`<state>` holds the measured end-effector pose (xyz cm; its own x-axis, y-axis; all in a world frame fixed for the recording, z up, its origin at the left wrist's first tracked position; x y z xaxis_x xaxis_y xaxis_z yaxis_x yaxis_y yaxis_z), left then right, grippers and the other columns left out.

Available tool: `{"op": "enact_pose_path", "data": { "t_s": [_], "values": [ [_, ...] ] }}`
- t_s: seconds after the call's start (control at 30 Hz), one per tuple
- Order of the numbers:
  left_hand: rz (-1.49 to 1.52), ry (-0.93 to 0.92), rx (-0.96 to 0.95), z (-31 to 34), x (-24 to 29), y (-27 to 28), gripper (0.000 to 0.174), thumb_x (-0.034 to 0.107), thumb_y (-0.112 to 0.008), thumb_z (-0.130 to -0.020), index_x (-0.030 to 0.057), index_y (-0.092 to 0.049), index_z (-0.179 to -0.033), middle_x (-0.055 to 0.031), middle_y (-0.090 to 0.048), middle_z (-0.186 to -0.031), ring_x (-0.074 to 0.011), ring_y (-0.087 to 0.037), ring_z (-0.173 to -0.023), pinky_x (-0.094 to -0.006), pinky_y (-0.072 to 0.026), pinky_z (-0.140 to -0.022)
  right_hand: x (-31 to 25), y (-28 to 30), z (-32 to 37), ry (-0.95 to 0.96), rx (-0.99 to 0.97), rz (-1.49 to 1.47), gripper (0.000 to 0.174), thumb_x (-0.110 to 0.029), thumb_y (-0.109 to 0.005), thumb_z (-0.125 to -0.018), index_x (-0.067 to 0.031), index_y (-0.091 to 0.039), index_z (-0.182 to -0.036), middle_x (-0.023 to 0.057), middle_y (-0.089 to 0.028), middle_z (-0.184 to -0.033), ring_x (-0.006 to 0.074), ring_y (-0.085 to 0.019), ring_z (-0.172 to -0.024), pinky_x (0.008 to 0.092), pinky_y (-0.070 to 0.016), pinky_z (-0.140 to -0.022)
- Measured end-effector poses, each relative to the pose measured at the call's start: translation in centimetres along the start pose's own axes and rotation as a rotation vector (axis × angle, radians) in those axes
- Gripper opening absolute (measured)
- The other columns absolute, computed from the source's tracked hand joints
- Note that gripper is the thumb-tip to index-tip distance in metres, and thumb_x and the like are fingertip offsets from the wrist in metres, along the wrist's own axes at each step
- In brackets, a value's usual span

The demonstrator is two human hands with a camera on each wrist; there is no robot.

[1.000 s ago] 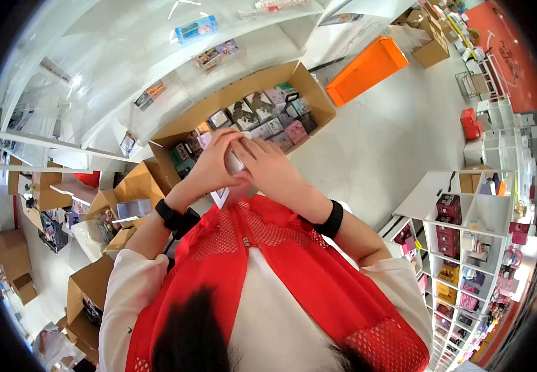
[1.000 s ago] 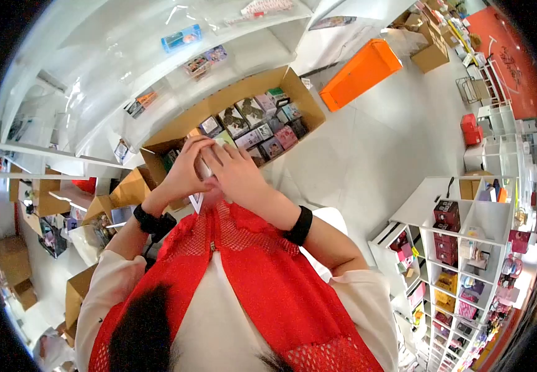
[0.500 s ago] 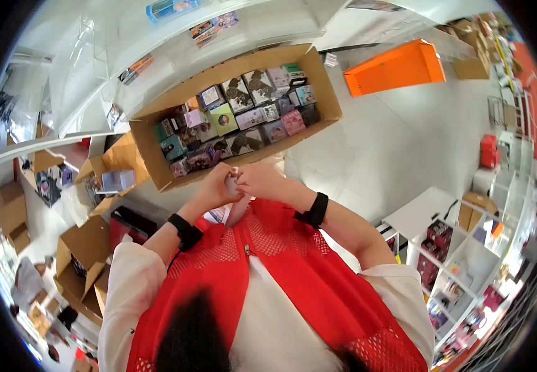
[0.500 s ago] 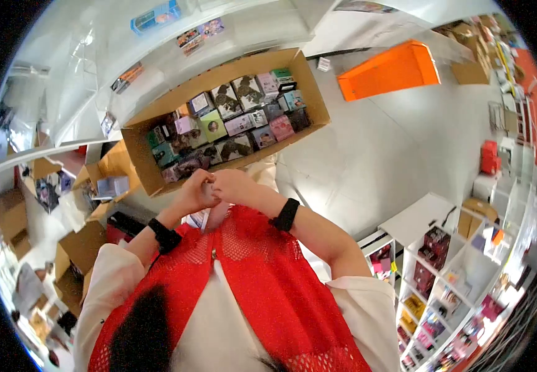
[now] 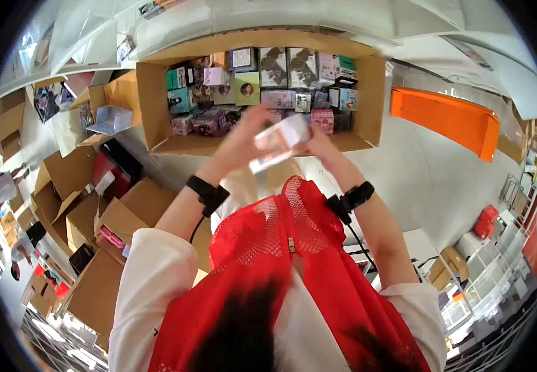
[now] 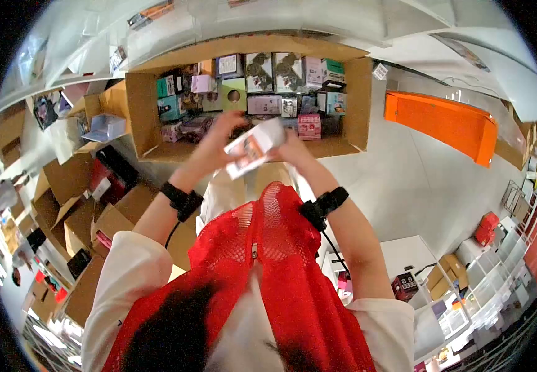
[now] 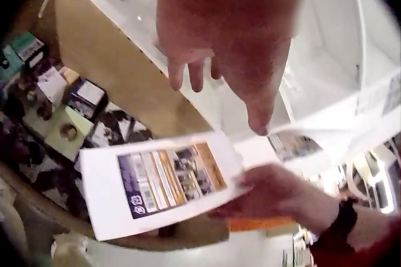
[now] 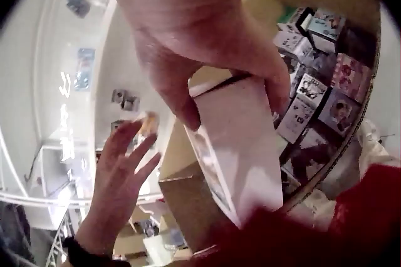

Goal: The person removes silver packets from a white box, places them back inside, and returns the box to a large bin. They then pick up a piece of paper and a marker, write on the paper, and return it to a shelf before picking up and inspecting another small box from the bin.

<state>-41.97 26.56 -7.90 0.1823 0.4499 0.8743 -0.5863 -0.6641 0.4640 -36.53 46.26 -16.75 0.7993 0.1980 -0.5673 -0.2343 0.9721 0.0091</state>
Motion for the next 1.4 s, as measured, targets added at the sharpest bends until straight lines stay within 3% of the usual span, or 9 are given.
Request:
{"op": "enact_pose_path", "data": {
  "t_s": [0.1,0.17,0.37,0.5,0.77,1.0,1.1,1.13,1.4],
  "values": [
    [0.069,0.280,0.256,1.0,-7.1,4.4,0.056,0.009,-0.071,-0.069,0.0053,-0.044,-0.119,-0.0127,-0.039,-0.127,-0.0264,-0.039,-0.118,-0.0380,-0.0352,-0.096,4.0,2.4,-7.0,-0.049,0.201,-0.008,0.071,-0.010,-0.077,-0.052,0.0114,-0.042,-0.111,0.0226,-0.055,-0.104,0.0273,-0.055,-0.093,0.0336,-0.0439,-0.079],
    [0.098,0.470,0.287,2.7,-12.1,6.9,0.047,0.015,-0.062,-0.081,0.0068,-0.041,-0.122,-0.0108,-0.041,-0.125,-0.0234,-0.040,-0.118,-0.0386,-0.0357,-0.097,1.6,1.3,-8.0,-0.124,0.211,-0.012,0.054,-0.007,-0.073,-0.054,0.0084,-0.052,-0.101,0.0116,-0.061,-0.087,0.0216,-0.057,-0.076,0.0305,-0.0451,-0.073],
    [-0.036,0.536,0.343,9.4,-20.3,10.2,0.039,0.014,-0.064,-0.078,0.0060,-0.049,-0.113,-0.0078,-0.047,-0.116,-0.0201,-0.050,-0.104,-0.0342,-0.0412,-0.085,9.2,-5.0,-21.4,-0.049,0.073,0.311,0.074,-0.015,-0.077,-0.052,0.0129,-0.044,-0.112,0.0159,-0.058,-0.100,0.0249,-0.056,-0.089,0.0295,-0.0437,-0.075],
    [0.056,0.721,0.246,14.1,-24.4,9.0,0.035,0.015,-0.062,-0.079,0.0057,-0.050,-0.111,-0.0081,-0.050,-0.113,-0.0201,-0.051,-0.102,-0.0336,-0.0418,-0.084,8.5,-9.2,-23.4,-0.414,-0.260,0.917,0.094,-0.026,-0.073,-0.059,0.0135,-0.022,-0.127,0.0287,-0.038,-0.125,0.0331,-0.048,-0.108,0.0354,-0.0422,-0.086],
    [-0.060,0.662,-0.175,12.6,-29.5,8.3,0.041,0.020,-0.059,-0.081,0.0046,-0.046,-0.117,-0.0120,-0.049,-0.115,-0.0259,-0.051,-0.102,-0.0362,-0.0417,-0.086,7.7,-14.7,-25.1,0.007,-0.030,1.416,0.076,-0.036,-0.067,-0.072,-0.0107,-0.028,-0.133,0.0207,-0.035,-0.129,0.0369,-0.037,-0.117,0.0481,-0.0368,-0.091],
    [-0.643,0.559,-0.694,5.5,-36.2,0.7,0.071,0.011,-0.065,-0.073,0.0097,-0.026,-0.132,-0.0136,-0.031,-0.135,-0.0357,-0.047,-0.110,-0.0414,-0.0443,-0.085,7.3,-20.6,-27.5,0.188,-0.284,1.434,0.077,-0.006,-0.061,-0.074,-0.0238,-0.021,-0.137,0.0107,-0.025,-0.140,0.0369,-0.034,-0.121,0.0518,-0.0334,-0.093],
    [-0.817,0.505,-0.773,6.2,-39.0,-3.1,0.088,0.005,-0.069,-0.068,0.0135,-0.015,-0.137,-0.0130,-0.025,-0.138,-0.0386,-0.043,-0.113,-0.0447,-0.0443,-0.086,6.8,-20.3,-27.7,0.225,-0.329,1.437,0.079,-0.005,-0.060,-0.072,-0.0255,-0.020,-0.137,0.0113,-0.025,-0.140,0.0373,-0.038,-0.118,0.0519,-0.0338,-0.092],
    [-0.786,0.557,-0.688,6.4,-40.2,-4.2,0.095,0.013,-0.076,-0.060,0.0218,-0.020,-0.136,-0.0087,-0.022,-0.141,-0.0398,-0.037,-0.118,-0.0560,-0.0378,-0.087,6.9,-20.1,-28.0,0.271,-0.346,1.466,0.075,-0.008,-0.059,-0.075,-0.0253,-0.021,-0.137,0.0115,-0.027,-0.138,0.0367,-0.040,-0.116,0.0506,-0.0348,-0.091],
    [-0.686,0.490,-0.646,6.0,-42.1,-3.6,0.093,0.015,-0.075,-0.061,0.0217,-0.020,-0.136,-0.0106,-0.028,-0.137,-0.0342,-0.043,-0.114,-0.0405,-0.0457,-0.087,6.7,-18.3,-29.5,0.465,-0.518,1.572,0.061,-0.013,-0.051,-0.082,-0.0265,-0.026,-0.136,0.0142,-0.037,-0.131,0.0364,-0.046,-0.107,0.0452,-0.0375,-0.086]
  ]
}}
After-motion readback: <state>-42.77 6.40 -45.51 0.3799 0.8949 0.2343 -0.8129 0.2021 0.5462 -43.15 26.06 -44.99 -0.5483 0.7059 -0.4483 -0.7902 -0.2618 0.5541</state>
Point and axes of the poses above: each hand's wrist, its own z-axis away from the middle knuckle, its own y-axis out of the back of the hand, x = y × z, the point moved 3 cm from there along -z, towards the middle knuckle
